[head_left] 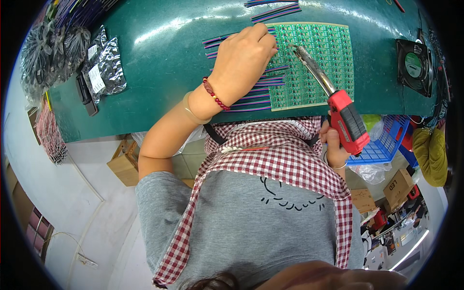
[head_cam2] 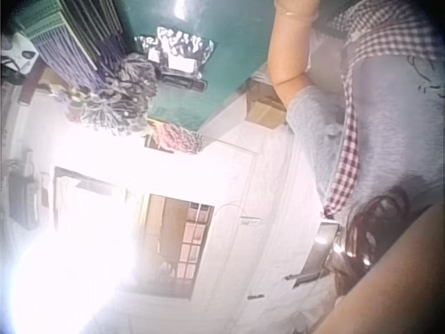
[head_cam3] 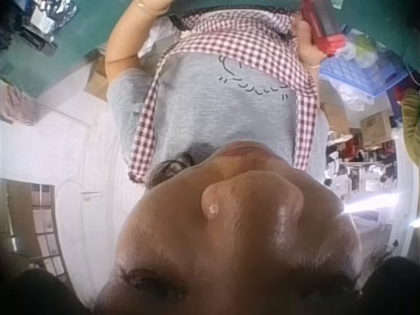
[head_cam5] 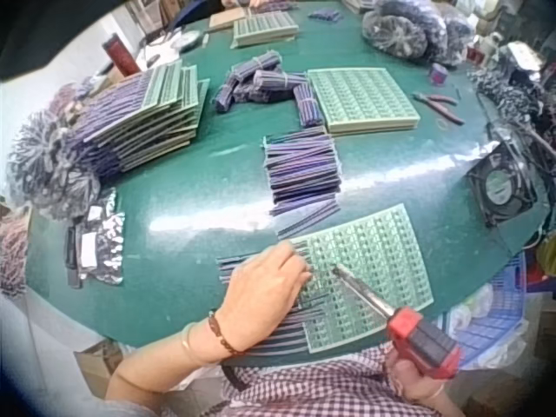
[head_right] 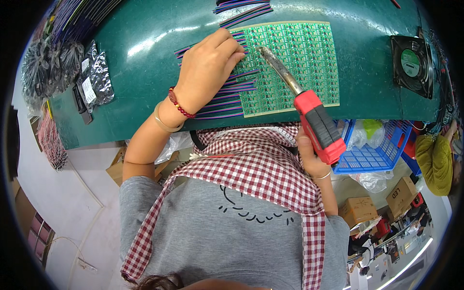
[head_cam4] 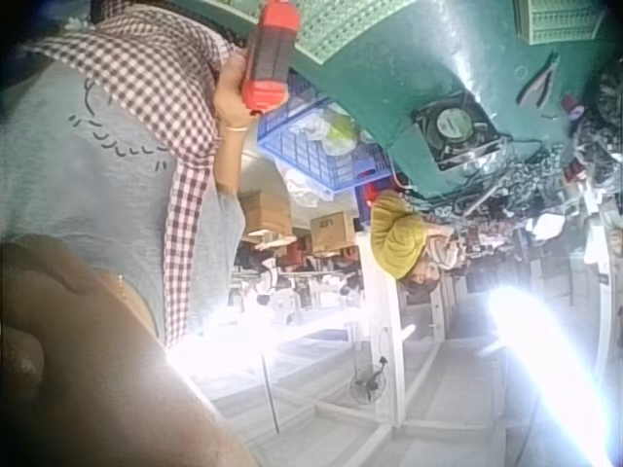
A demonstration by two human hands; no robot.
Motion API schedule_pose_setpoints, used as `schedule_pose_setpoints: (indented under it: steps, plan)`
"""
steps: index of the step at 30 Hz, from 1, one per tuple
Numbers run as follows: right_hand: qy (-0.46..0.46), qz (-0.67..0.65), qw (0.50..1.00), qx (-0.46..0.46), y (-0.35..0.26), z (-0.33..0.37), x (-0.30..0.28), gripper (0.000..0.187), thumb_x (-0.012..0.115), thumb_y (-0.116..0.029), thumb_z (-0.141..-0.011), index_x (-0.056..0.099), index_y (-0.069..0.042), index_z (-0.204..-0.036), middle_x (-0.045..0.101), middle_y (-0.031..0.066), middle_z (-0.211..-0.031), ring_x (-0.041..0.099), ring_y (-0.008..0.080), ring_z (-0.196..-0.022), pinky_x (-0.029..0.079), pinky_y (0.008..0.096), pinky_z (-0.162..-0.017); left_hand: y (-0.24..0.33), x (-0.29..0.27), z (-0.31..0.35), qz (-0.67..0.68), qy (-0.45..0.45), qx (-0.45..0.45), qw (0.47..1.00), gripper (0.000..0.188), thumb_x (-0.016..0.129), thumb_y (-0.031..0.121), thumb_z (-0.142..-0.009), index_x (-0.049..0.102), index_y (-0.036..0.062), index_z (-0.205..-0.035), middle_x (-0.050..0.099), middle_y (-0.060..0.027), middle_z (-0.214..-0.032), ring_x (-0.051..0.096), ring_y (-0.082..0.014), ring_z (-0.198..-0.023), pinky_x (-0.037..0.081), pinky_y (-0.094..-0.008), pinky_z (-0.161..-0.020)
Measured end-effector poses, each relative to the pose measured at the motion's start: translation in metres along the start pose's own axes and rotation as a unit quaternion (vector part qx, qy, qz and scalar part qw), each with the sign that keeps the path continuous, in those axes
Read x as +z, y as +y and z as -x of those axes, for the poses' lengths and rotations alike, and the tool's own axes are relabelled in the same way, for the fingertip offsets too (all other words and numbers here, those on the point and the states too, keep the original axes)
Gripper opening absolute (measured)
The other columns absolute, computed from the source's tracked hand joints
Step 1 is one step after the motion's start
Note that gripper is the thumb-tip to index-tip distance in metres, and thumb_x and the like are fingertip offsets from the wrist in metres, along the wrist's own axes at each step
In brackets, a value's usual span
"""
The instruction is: The person solders electronic components and wires onto green printed circuit boards using a soldering iron.
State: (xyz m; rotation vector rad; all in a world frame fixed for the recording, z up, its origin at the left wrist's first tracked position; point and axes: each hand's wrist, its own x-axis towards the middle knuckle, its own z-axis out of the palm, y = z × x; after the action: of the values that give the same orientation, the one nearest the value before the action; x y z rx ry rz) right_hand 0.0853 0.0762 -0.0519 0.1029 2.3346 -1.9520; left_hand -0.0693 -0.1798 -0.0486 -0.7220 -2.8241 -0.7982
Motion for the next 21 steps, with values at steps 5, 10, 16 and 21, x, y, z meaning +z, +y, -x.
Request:
schedule_pose_setpoints:
  steps: [5,10,16,21]
  plan:
    - [-0.016,0.031,0.999,-0.015,0.005,0.000,-0.004,0.040,0.060,-0.019,-0.095,0.051,0.005,-0.126,0.058,0.0087,-0.077,0.049,0.0110,-0.059,0.042,0.0255,-0.054,-0.001,0.001,0.001,0.001,0.006,0.004,1.000,0.009,0.070,0.014,-0.082,0.065,0.0070,-0.081,0.058,-0.0052,-0.084,0.063,-0.0256,-0.078,0.052,-0.0368,-0.065]
    - [-0.022,0.047,0.999,-0.016,0.012,0.001,-0.003,0.035,0.059,-0.019,-0.095,0.053,0.005,-0.120,0.057,0.0073,-0.075,0.050,0.0110,-0.059,0.042,0.0261,-0.054,0.000,0.002,0.001,-0.004,0.009,0.004,1.000,0.009,0.070,0.014,-0.082,0.065,0.0068,-0.081,0.058,-0.0055,-0.083,0.063,-0.0254,-0.078,0.052,-0.0365,-0.065]
    - [-0.026,0.069,0.997,-0.014,0.014,0.000,-0.003,0.025,0.061,-0.021,-0.095,0.057,0.002,-0.103,0.056,0.0055,-0.074,0.050,0.0105,-0.060,0.041,0.0259,-0.055,0.000,0.003,0.001,-0.005,0.018,0.011,1.000,0.009,0.071,0.013,-0.081,0.064,0.0066,-0.081,0.058,-0.0057,-0.083,0.062,-0.0255,-0.077,0.052,-0.0365,-0.065]
    - [-0.030,0.088,0.996,-0.014,0.016,0.000,-0.008,0.022,0.060,-0.021,-0.095,0.058,0.000,-0.098,0.055,0.0044,-0.073,0.050,0.0103,-0.060,0.041,0.0257,-0.055,0.000,0.004,0.002,-0.006,0.022,0.015,1.000,0.010,0.071,0.012,-0.081,0.063,0.0062,-0.081,0.058,-0.0059,-0.083,0.062,-0.0257,-0.077,0.052,-0.0365,-0.065]
